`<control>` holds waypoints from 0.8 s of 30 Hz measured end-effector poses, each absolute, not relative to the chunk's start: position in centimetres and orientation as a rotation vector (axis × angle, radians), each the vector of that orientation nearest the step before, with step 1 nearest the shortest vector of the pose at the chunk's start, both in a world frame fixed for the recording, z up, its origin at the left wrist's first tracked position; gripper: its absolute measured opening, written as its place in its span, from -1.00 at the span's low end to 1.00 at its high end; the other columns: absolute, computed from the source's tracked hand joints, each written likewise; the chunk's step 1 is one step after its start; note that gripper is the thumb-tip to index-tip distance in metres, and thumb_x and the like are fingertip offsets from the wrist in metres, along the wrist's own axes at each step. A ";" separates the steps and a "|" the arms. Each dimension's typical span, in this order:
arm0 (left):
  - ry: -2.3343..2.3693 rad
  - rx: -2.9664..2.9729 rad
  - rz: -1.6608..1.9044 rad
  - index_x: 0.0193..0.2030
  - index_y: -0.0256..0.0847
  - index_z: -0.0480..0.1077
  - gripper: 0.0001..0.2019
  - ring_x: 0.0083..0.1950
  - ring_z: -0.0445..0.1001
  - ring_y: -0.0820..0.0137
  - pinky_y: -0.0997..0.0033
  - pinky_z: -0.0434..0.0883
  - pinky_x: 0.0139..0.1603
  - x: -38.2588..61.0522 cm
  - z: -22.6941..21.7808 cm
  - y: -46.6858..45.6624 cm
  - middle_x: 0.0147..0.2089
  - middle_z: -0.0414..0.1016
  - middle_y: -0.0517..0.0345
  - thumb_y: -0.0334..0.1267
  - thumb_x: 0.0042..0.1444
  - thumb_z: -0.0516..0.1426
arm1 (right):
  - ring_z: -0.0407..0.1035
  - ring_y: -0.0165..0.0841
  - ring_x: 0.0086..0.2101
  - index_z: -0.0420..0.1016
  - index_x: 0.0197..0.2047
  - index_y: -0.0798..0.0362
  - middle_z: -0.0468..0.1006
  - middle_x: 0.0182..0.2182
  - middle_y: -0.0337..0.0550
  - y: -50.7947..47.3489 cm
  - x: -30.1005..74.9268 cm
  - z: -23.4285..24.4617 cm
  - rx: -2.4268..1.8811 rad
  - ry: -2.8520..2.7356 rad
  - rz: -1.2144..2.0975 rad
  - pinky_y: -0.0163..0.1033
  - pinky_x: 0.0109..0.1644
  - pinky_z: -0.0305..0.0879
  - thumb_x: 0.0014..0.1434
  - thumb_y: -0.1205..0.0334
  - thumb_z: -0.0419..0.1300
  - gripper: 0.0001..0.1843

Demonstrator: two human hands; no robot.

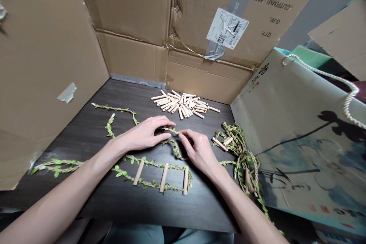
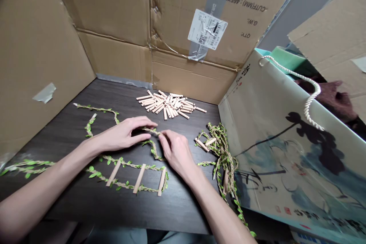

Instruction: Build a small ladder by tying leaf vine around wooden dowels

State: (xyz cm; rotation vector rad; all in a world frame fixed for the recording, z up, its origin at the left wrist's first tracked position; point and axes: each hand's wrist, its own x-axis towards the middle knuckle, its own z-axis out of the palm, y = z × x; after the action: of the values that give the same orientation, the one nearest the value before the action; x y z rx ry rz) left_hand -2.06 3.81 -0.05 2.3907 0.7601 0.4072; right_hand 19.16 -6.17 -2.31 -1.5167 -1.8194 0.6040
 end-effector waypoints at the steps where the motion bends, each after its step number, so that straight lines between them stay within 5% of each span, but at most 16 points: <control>1: 0.748 2.467 0.428 0.22 -0.17 0.46 -0.61 0.22 0.44 0.16 0.17 0.29 0.28 -2.2 0.3 3.6 0.24 0.49 -0.05 -0.04 0.35 0.14 | 0.52 -0.25 -0.22 0.57 0.07 0.10 0.67 -0.16 -0.04 -6.3 19.4 -2.0 -1.547 -1.831 0.567 -0.22 -0.06 0.35 0.47 0.15 0.12 -0.72; 6: 0.662 2.630 0.293 -0.02 -0.06 0.54 -0.79 0.16 0.40 0.20 0.16 0.16 0.27 -2.3 1.3 2.7 0.11 0.51 0.13 -0.07 0.30 0.24 | 0.48 -0.20 -0.06 0.47 0.24 0.06 0.57 0.02 0.05 -7.0 21.4 -0.1 -1.620 -1.978 0.423 -0.14 0.05 0.35 0.44 0.13 0.17 -0.62; 12: 0.669 2.676 0.172 -0.32 -0.15 0.52 -0.79 0.01 0.39 0.24 0.22 0.15 0.10 -2.7 1.1 2.7 -0.07 0.53 0.12 -0.18 0.34 0.15 | 0.51 -0.27 -0.38 0.52 0.08 0.02 0.63 -0.50 -0.25 -7.2 22.8 0.9 -1.799 -1.969 0.764 -0.22 -0.21 0.27 0.35 0.17 0.28 -0.74; 18: 0.761 2.620 0.017 -0.42 -0.13 0.52 -0.78 -0.13 0.42 0.25 0.24 0.18 0.03 -4.2 2.1 3.1 -0.23 0.55 0.17 -0.15 0.23 0.22 | 0.47 -0.32 -0.41 0.56 -0.04 0.00 0.68 -0.43 -0.23 -6.9 21.3 0.2 -1.841 -1.955 0.723 -0.27 -0.30 0.13 0.33 0.20 0.28 -0.84; 24: 0.667 2.608 0.086 0.04 -0.07 0.54 -0.77 0.04 0.47 0.22 0.29 0.24 0.09 -2.2 2.7 1.0 0.02 0.58 0.12 -0.13 0.33 0.15 | 0.44 -0.34 -0.45 0.54 -0.02 0.00 0.65 -0.42 -0.22 -7.6 21.4 3.4 -1.768 -1.977 0.525 -0.27 -0.31 0.15 0.39 0.08 0.26 -0.80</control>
State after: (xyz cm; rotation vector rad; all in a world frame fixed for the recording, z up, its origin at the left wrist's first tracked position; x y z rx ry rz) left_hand -2.19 0.98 2.66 2.6079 0.6671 0.0861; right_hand 21.37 -7.58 3.43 -1.7677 -1.9766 0.5247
